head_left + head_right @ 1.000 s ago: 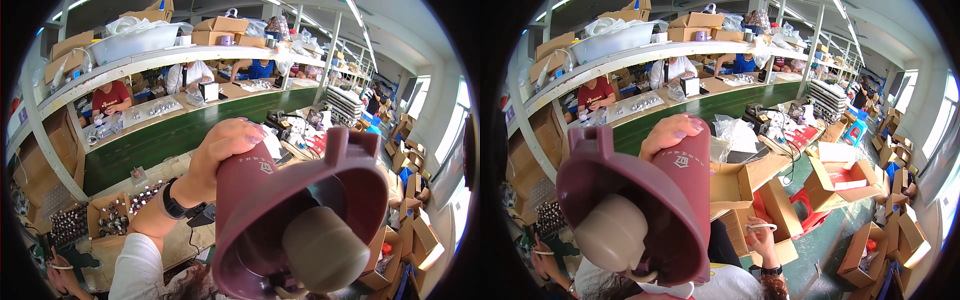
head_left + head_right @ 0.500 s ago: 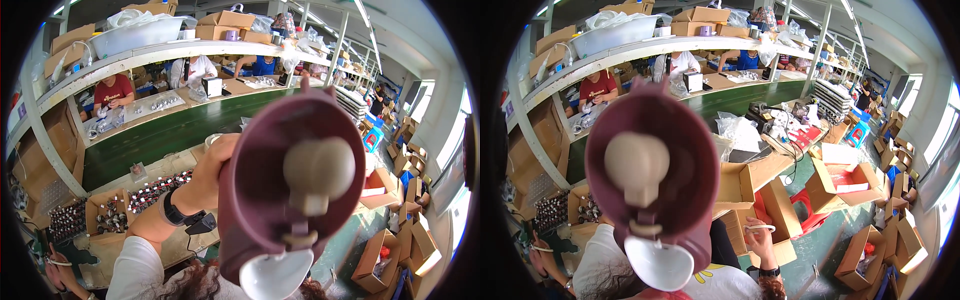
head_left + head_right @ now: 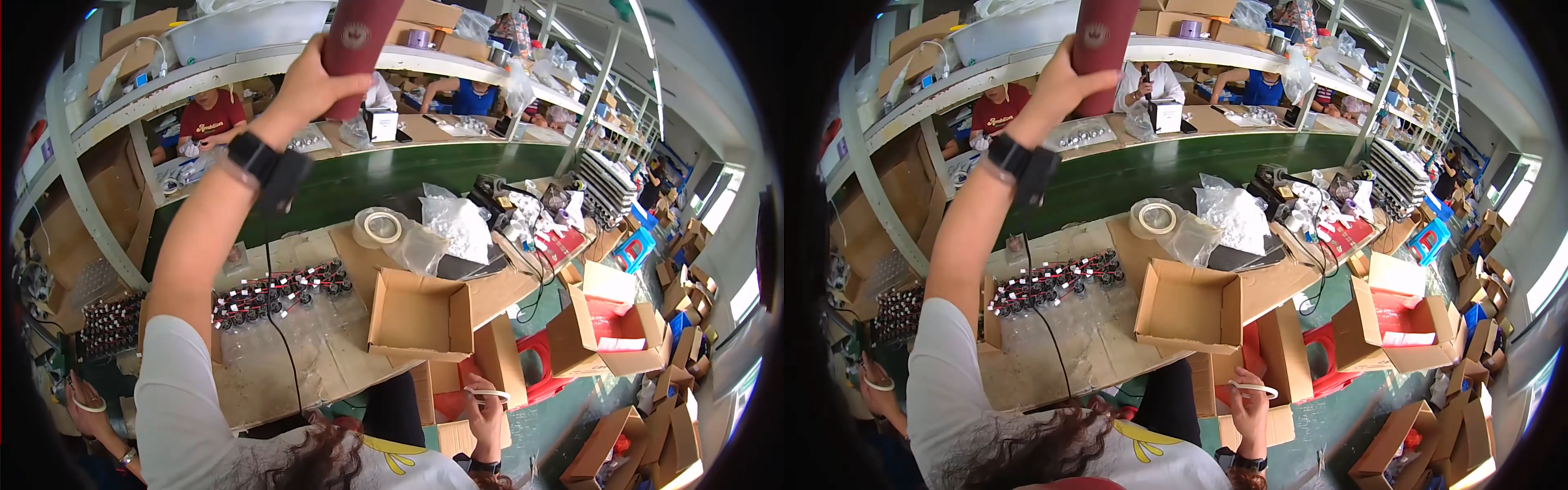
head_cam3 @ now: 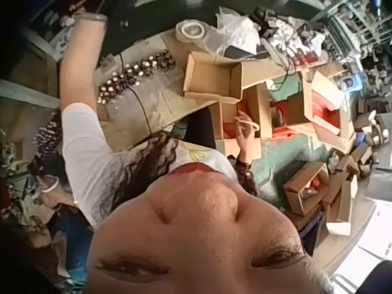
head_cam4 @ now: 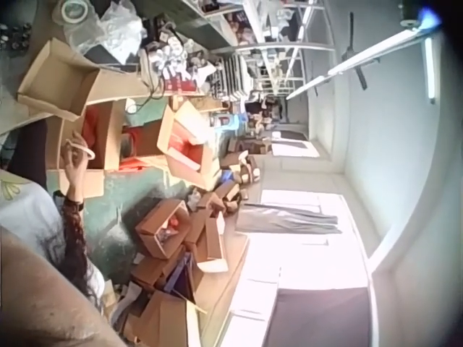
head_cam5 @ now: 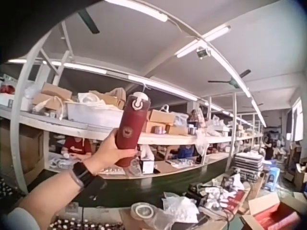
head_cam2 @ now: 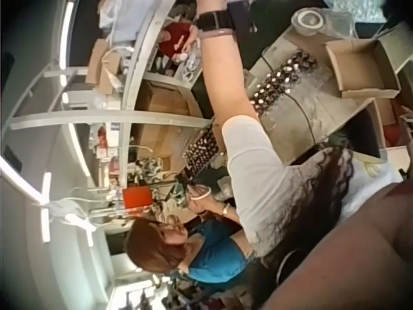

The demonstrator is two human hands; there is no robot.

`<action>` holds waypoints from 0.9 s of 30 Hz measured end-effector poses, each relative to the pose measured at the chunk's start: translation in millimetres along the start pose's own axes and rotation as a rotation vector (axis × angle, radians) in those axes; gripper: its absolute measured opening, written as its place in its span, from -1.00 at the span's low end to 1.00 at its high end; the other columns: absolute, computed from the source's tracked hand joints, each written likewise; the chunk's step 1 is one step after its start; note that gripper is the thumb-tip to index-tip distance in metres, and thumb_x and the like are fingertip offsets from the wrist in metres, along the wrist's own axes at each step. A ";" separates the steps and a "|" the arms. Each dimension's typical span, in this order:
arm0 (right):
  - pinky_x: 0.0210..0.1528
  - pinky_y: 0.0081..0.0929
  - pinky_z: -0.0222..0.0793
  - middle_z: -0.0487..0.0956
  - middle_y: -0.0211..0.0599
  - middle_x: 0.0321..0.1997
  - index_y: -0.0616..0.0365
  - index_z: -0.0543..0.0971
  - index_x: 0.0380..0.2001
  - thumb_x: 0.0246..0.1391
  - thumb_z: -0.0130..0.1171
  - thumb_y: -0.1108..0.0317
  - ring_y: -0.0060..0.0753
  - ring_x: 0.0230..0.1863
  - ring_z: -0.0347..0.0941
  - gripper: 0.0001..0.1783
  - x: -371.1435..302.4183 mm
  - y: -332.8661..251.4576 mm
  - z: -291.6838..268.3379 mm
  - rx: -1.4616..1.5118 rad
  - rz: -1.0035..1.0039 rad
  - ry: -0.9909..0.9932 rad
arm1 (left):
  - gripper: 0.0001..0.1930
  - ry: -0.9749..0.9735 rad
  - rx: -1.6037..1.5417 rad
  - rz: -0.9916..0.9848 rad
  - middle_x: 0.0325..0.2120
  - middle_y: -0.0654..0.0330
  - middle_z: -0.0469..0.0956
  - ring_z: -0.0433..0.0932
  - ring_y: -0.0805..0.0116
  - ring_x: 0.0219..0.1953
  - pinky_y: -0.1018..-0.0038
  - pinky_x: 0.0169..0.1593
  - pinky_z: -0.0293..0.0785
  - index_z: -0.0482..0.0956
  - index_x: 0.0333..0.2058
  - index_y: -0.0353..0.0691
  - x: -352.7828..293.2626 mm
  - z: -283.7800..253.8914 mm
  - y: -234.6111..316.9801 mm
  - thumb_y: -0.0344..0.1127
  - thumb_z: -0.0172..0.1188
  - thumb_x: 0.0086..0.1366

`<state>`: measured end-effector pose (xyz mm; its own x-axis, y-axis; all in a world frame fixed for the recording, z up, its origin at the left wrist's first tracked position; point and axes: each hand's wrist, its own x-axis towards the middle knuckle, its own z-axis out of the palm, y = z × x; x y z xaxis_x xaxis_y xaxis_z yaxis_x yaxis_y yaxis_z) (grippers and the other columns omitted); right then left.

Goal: The person wraps tape around a motor, places it into a tray, and then picks up a thermos to turn it over.

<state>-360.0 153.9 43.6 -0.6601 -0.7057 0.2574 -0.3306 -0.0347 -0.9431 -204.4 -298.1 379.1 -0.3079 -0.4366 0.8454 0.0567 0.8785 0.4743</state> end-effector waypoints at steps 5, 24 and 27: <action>0.09 -0.33 0.41 0.56 0.01 0.03 0.29 0.57 -0.24 0.11 0.17 0.57 -0.15 0.08 0.49 -0.88 9.7 37.4 -13.8 -0.008 0.040 0.039 | -0.30 0.032 -0.084 -0.022 -0.09 0.03 0.57 0.57 0.15 -0.05 0.28 0.06 0.48 0.35 0.10 -0.34 103.6 0.1 -38.2 -0.18 0.45 0.06; 0.03 -0.38 0.42 0.58 -0.02 0.01 0.27 0.52 -0.23 0.09 0.17 0.60 -0.25 0.02 0.51 -0.85 55.4 41.5 11.4 -0.073 0.084 0.067 | -0.19 0.286 0.131 0.029 0.01 -0.12 0.49 0.52 0.03 0.02 0.25 0.08 0.47 0.24 0.17 -0.41 204.2 44.9 -153.8 -0.16 0.45 0.06; 0.11 -0.38 0.36 0.57 -0.06 0.03 0.28 0.48 -0.21 0.10 0.16 0.59 -0.25 0.04 0.49 -0.83 53.4 37.3 11.4 -0.113 0.111 0.059 | -0.19 0.317 0.161 0.047 0.01 -0.16 0.49 0.53 -0.04 0.01 0.23 0.09 0.46 0.24 0.18 -0.42 210.4 51.1 -160.8 -0.12 0.44 0.07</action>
<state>-399.9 106.8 19.8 -0.7341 -0.6579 0.1681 -0.3250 0.1230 -0.9377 -326.9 -521.3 468.2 0.0026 -0.4111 0.9116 -0.0942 0.9074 0.4095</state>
